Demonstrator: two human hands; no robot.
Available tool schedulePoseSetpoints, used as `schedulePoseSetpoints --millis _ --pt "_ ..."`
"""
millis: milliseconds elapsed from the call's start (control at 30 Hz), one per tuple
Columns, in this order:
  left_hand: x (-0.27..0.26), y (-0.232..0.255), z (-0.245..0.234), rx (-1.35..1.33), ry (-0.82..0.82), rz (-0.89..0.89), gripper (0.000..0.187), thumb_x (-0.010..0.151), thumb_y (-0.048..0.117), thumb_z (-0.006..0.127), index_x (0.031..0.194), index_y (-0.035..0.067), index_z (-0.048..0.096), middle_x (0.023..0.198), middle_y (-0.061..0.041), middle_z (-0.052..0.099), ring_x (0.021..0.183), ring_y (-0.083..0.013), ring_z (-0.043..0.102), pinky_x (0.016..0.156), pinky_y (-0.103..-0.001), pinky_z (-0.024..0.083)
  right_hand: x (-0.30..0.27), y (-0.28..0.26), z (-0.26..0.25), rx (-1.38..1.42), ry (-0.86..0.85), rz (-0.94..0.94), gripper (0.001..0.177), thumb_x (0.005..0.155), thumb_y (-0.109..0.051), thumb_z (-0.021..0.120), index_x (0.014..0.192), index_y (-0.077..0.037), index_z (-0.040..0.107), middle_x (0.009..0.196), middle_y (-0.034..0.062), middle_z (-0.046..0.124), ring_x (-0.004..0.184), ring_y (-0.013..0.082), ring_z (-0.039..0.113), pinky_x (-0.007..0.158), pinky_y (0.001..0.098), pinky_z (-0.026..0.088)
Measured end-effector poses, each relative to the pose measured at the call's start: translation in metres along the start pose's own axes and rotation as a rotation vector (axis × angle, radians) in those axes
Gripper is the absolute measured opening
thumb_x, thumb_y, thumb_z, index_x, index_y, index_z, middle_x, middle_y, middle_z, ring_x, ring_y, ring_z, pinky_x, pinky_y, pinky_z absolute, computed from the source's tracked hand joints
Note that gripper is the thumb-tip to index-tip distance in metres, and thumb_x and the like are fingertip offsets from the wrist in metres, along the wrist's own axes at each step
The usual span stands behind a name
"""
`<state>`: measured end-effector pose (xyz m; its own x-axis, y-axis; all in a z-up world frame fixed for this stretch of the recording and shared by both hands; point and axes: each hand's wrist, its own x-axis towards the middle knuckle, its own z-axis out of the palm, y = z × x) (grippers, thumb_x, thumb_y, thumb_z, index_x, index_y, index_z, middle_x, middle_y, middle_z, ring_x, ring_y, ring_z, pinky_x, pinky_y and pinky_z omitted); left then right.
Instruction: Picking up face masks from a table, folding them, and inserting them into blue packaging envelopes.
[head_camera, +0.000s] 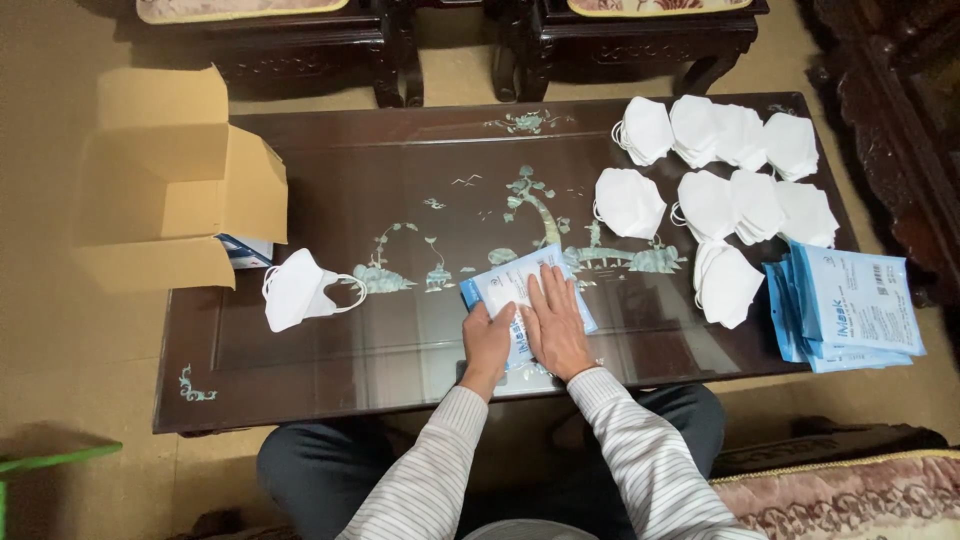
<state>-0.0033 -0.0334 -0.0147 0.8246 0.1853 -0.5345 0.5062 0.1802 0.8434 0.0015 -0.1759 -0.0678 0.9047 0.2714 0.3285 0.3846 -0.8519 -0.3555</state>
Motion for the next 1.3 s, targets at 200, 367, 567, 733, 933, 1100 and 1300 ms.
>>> schedulePoseSetpoints --millis 200,367,567,733,933,1100,1300 --pt "-0.008 0.016 0.001 0.029 -0.061 -0.048 0.046 0.101 0.028 0.067 0.136 0.000 0.060 0.124 -0.019 0.069 0.113 -0.0254 0.065 0.094 -0.043 0.054 0.000 0.000 0.001 -0.016 0.007 -0.010 0.055 0.109 -0.033 0.043 0.156 -0.004 0.040 0.166 0.0240 0.029 0.154 0.0423 0.023 0.126 0.0547 0.012" --pt "-0.008 0.025 -0.002 0.103 -0.111 -0.103 0.055 0.103 0.035 0.061 0.144 0.000 0.053 0.136 -0.021 0.062 0.128 -0.0301 0.059 0.102 -0.045 0.051 0.001 -0.004 -0.002 -0.012 0.008 -0.008 0.056 0.109 -0.035 0.043 0.157 -0.006 0.040 0.166 0.0229 0.028 0.154 0.0423 0.022 0.126 0.0549 0.012" --pt "-0.010 0.026 -0.003 0.096 -0.118 -0.142 0.066 0.101 0.038 0.065 0.150 -0.001 0.047 0.142 -0.022 0.057 0.130 -0.0298 0.056 0.106 -0.048 0.049 0.002 -0.003 -0.001 -0.079 -0.035 -0.022 0.055 0.109 -0.037 0.042 0.157 -0.008 0.041 0.166 0.0209 0.029 0.154 0.0418 0.021 0.126 0.0562 0.012" --pt "0.057 -0.066 -0.016 0.279 -0.020 0.123 0.038 0.096 0.037 0.072 0.109 0.001 0.074 0.088 -0.014 0.071 0.085 -0.0199 0.067 0.068 -0.036 0.058 0.003 0.000 0.006 -0.152 -0.077 -0.004 0.058 0.108 -0.044 0.042 0.155 -0.010 0.044 0.163 0.0190 0.036 0.153 0.0403 0.027 0.125 0.0568 0.014" --pt "0.046 -0.038 -0.049 0.181 0.192 0.323 0.052 0.093 0.027 0.068 0.126 -0.013 0.063 0.104 -0.033 0.068 0.095 -0.0358 0.068 0.052 -0.041 0.062 0.001 -0.005 0.001 -0.158 -0.086 0.099 0.061 0.105 -0.049 0.049 0.152 -0.009 0.049 0.162 0.0197 0.037 0.152 0.0410 0.028 0.125 0.0587 0.014" --pt "0.027 -0.010 -0.057 0.019 0.093 0.188 0.034 0.098 0.011 0.066 0.127 -0.008 0.064 0.084 -0.023 0.072 0.071 -0.0213 0.073 0.066 -0.031 0.065 -0.009 0.031 -0.030 -0.263 -0.031 0.135 0.058 0.104 -0.041 0.054 0.148 -0.003 0.053 0.156 0.0263 0.044 0.147 0.0469 0.037 0.119 0.0639 0.025" --pt "0.033 -0.022 -0.054 -0.044 0.069 0.178 0.032 0.099 0.005 0.062 0.127 -0.011 0.063 0.100 -0.030 0.071 0.087 -0.0262 0.074 0.076 -0.034 0.065 -0.028 0.107 -0.050 -0.392 0.056 0.215 0.052 0.103 -0.031 0.057 0.145 -0.001 0.057 0.153 0.0278 0.050 0.143 0.0485 0.043 0.115 0.0658 0.032"
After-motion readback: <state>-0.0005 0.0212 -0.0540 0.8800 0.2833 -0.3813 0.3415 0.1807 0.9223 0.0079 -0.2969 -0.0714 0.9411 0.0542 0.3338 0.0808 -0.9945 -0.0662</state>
